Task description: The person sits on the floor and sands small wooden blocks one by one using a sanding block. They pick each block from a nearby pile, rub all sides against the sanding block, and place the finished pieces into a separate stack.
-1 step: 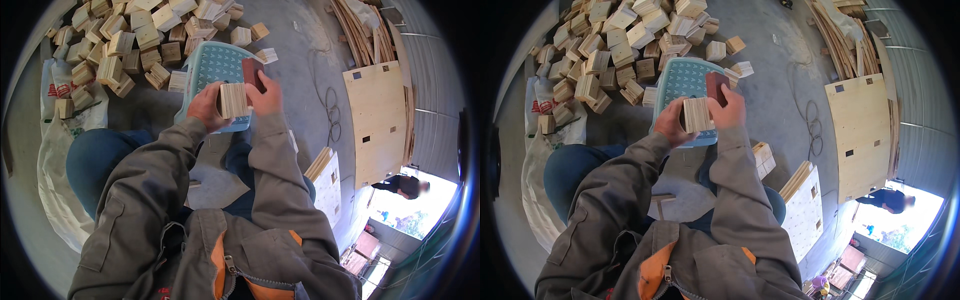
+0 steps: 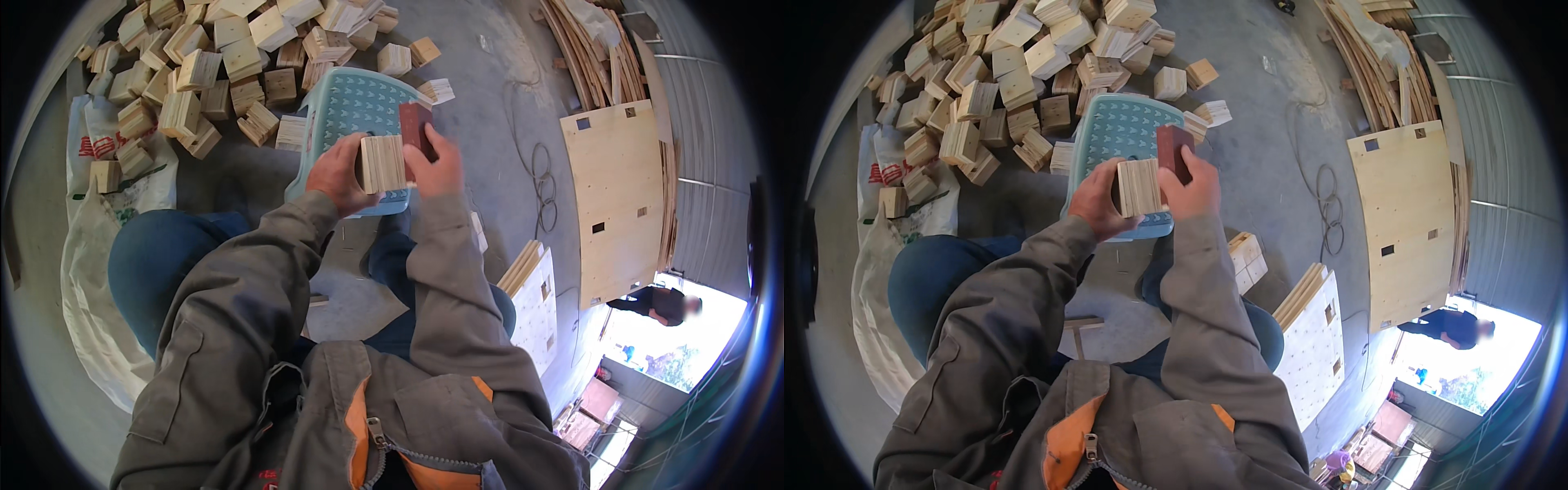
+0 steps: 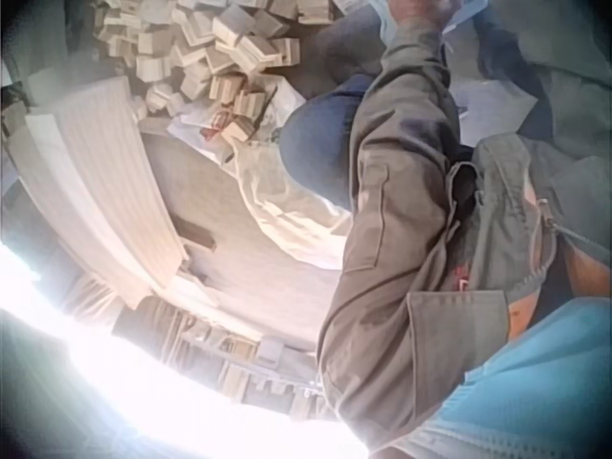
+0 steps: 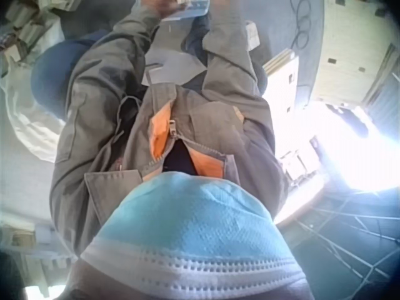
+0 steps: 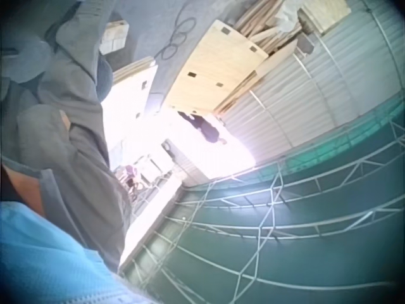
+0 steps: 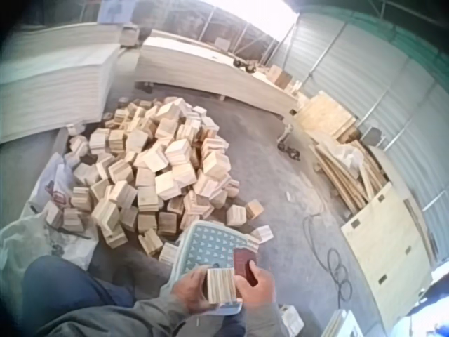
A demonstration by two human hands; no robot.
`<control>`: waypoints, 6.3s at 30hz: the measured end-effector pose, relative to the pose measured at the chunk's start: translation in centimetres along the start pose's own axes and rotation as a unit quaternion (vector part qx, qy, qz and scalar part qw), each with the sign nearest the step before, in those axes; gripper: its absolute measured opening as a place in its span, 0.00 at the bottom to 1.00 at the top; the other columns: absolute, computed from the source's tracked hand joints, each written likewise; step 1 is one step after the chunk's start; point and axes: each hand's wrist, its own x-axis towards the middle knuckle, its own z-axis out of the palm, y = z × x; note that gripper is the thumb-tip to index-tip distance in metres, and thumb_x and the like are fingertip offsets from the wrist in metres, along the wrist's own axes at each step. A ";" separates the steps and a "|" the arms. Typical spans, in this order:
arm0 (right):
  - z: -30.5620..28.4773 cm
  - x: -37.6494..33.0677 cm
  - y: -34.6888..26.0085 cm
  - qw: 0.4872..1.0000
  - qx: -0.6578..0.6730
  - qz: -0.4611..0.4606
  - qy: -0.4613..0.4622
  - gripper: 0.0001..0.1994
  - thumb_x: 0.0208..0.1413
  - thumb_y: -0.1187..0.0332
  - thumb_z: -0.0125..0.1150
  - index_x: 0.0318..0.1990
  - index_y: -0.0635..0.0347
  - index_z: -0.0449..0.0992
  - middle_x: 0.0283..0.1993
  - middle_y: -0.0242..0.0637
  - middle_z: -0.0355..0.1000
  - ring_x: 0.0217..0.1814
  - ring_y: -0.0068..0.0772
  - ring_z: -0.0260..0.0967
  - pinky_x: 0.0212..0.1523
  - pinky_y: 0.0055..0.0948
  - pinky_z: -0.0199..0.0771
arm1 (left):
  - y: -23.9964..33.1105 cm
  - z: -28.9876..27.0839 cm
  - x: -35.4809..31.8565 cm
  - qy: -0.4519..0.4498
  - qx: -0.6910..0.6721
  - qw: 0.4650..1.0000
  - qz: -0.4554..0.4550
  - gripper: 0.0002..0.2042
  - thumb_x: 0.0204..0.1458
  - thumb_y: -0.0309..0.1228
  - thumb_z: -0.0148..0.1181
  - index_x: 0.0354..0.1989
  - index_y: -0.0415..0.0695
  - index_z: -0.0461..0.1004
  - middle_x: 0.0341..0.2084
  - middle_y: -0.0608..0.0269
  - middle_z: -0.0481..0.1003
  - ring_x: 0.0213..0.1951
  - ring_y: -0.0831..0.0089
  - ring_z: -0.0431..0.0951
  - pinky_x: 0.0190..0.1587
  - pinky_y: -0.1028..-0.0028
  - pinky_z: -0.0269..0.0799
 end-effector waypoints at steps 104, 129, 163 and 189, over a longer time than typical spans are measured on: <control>-9.7 -8.1 -3.0 0.992 -0.076 0.032 0.093 0.33 0.50 0.61 0.78 0.65 0.62 0.79 0.64 0.53 0.76 0.67 0.54 0.73 0.69 0.46 0.74 | 0.2 0.3 0.7 0.009 0.020 0.996 0.081 0.52 0.34 0.26 0.86 0.72 0.46 0.61 0.67 0.47 0.69 0.71 0.43 0.68 0.72 0.55 0.69; -9.3 -8.8 -2.2 0.992 -0.076 0.005 0.099 0.36 0.51 0.58 0.78 0.68 0.62 0.76 0.65 0.55 0.75 0.66 0.55 0.75 0.68 0.44 0.75 | 0.8 1.1 -1.4 -0.053 0.053 0.984 0.165 0.55 0.35 0.28 0.86 0.77 0.47 0.59 0.73 0.44 0.63 0.73 0.42 0.66 0.73 0.58 0.68; 3.2 -9.6 -1.6 0.972 -0.077 -0.102 0.195 0.36 0.54 0.66 0.78 0.72 0.53 0.73 0.73 0.61 0.61 0.72 0.65 0.63 0.71 0.55 0.68 | -1.2 0.9 1.0 0.044 0.042 0.998 0.008 0.45 0.38 0.38 0.84 0.67 0.43 0.64 0.58 0.48 0.72 0.61 0.48 0.75 0.63 0.58 0.75; 1.4 -12.1 -1.3 0.977 -0.065 -0.100 0.180 0.34 0.54 0.62 0.78 0.70 0.55 0.76 0.72 0.61 0.63 0.70 0.64 0.66 0.68 0.56 0.71 | -1.4 1.4 0.8 0.055 0.045 0.997 0.018 0.45 0.39 0.38 0.84 0.67 0.44 0.64 0.57 0.47 0.73 0.61 0.47 0.75 0.63 0.57 0.76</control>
